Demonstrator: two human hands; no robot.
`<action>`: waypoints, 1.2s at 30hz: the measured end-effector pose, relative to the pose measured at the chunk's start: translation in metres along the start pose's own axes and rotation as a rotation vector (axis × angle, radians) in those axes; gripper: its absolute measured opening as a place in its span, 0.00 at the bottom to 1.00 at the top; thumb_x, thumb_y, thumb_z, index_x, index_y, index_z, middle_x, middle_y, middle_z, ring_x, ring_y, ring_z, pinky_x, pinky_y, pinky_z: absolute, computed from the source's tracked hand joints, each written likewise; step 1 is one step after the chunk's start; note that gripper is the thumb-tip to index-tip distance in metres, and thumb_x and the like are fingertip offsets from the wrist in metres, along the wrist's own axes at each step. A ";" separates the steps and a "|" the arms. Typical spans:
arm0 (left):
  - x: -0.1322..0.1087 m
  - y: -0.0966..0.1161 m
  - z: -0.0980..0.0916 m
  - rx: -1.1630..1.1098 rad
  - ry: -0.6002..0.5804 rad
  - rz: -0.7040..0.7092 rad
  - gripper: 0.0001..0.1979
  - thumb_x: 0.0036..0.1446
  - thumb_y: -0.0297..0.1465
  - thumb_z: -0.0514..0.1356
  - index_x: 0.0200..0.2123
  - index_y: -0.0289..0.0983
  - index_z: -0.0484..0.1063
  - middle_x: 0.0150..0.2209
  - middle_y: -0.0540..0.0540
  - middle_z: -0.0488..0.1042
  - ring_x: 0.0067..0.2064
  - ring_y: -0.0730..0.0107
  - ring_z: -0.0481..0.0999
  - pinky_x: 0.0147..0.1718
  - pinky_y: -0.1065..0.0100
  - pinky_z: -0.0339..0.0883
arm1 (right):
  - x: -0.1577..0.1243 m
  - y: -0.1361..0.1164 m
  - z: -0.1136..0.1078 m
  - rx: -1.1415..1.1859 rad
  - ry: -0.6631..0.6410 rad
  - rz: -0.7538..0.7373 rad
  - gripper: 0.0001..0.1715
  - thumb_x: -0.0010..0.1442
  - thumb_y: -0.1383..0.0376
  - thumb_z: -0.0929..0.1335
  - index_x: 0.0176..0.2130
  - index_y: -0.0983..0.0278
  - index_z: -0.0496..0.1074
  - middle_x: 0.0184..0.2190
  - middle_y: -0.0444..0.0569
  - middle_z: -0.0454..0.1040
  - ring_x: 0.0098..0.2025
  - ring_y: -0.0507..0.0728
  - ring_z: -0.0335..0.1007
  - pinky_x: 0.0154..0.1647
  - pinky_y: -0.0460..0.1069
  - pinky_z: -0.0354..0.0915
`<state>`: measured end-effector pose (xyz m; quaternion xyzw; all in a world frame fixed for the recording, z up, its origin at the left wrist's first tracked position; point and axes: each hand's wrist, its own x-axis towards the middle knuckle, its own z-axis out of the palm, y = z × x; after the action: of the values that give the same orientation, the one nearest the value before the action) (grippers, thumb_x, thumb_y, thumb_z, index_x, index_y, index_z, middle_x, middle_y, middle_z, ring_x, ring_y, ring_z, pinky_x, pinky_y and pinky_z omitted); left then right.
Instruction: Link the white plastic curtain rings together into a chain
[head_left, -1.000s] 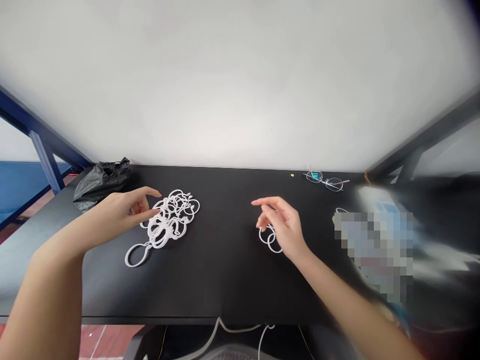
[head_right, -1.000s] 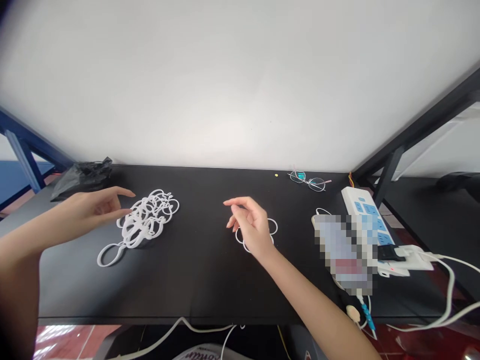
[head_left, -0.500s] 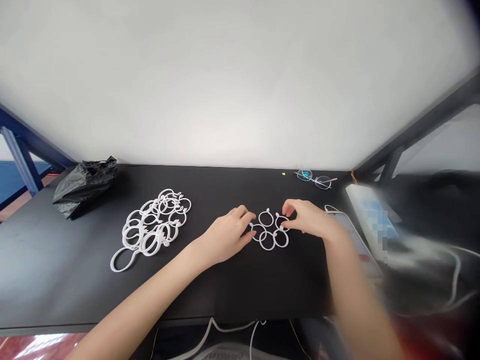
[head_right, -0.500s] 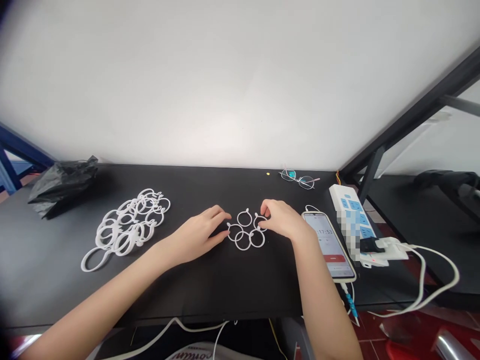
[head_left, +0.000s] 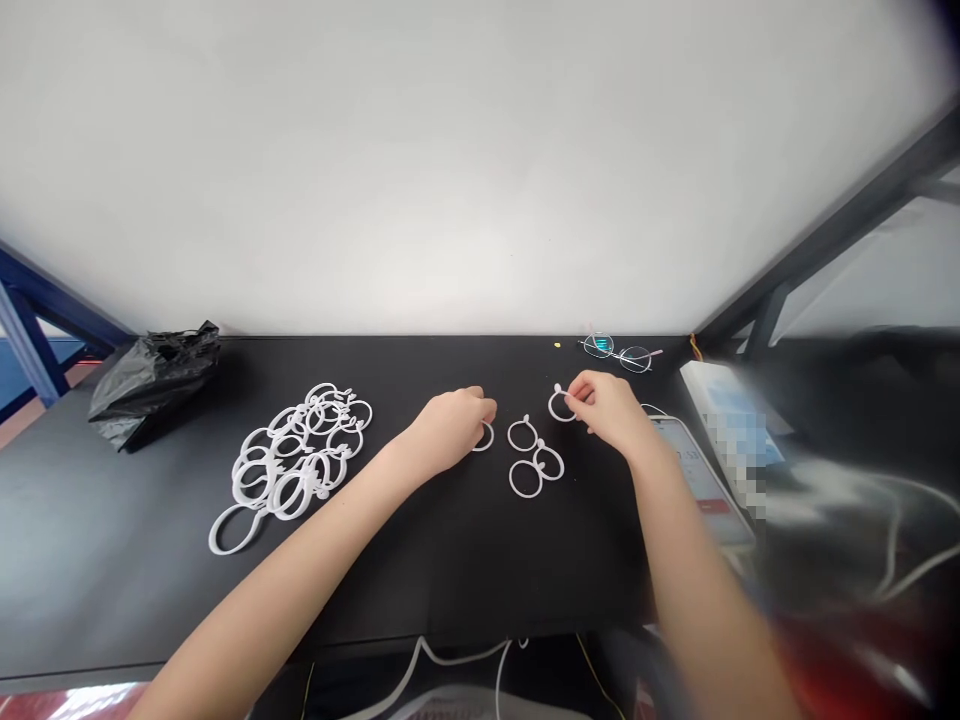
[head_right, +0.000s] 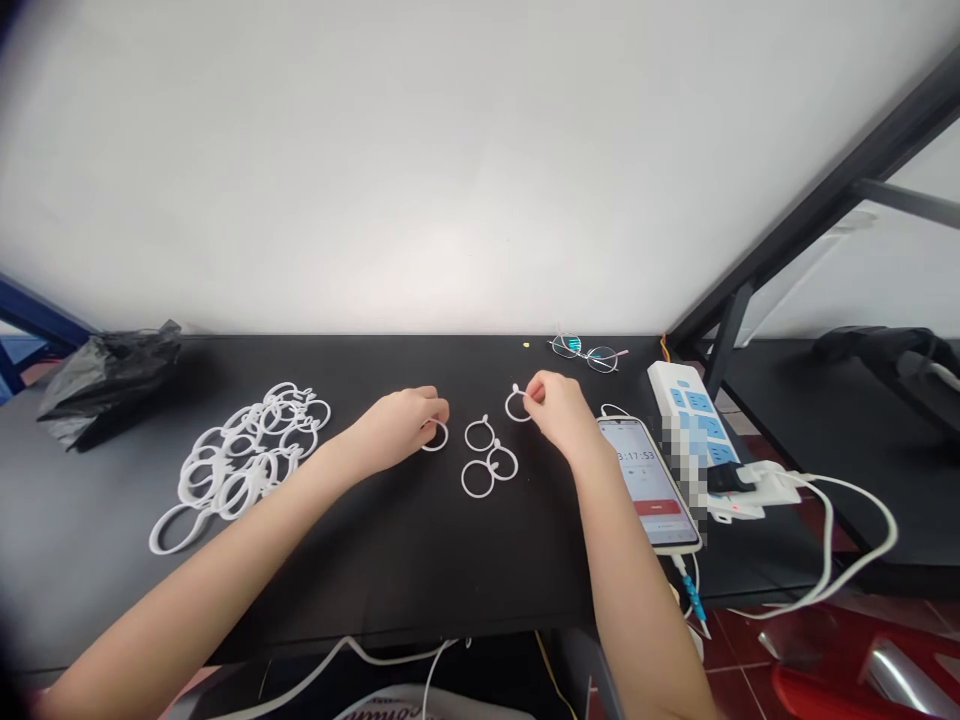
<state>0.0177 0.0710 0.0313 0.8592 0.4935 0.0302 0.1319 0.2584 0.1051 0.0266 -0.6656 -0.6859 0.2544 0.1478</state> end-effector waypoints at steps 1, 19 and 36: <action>-0.001 0.002 -0.004 -0.058 0.004 0.048 0.12 0.58 0.21 0.53 0.36 0.38 0.74 0.38 0.46 0.73 0.34 0.68 0.75 0.33 0.70 0.67 | -0.001 -0.001 -0.002 0.071 -0.001 -0.005 0.02 0.56 0.67 0.67 0.31 0.65 0.69 0.29 0.49 0.75 0.28 0.53 0.73 0.19 0.43 0.64; -0.010 0.029 0.020 -0.095 -0.029 0.209 0.16 0.52 0.19 0.53 0.44 0.38 0.63 0.43 0.45 0.69 0.32 0.67 0.73 0.29 0.67 0.65 | -0.014 -0.014 -0.003 0.118 -0.360 -0.088 0.05 0.52 0.65 0.69 0.29 0.65 0.72 0.20 0.43 0.71 0.18 0.49 0.63 0.14 0.42 0.60; -0.045 -0.040 0.026 -0.261 0.110 -0.197 0.08 0.62 0.35 0.52 0.33 0.38 0.67 0.34 0.47 0.69 0.32 0.66 0.72 0.32 0.66 0.65 | -0.014 -0.027 0.038 0.046 -0.202 -0.147 0.04 0.56 0.66 0.67 0.30 0.64 0.71 0.30 0.47 0.73 0.28 0.50 0.69 0.24 0.44 0.63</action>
<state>-0.0338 0.0464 -0.0002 0.7792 0.5737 0.1280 0.2173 0.2164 0.0860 0.0113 -0.5809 -0.7383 0.3240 0.1115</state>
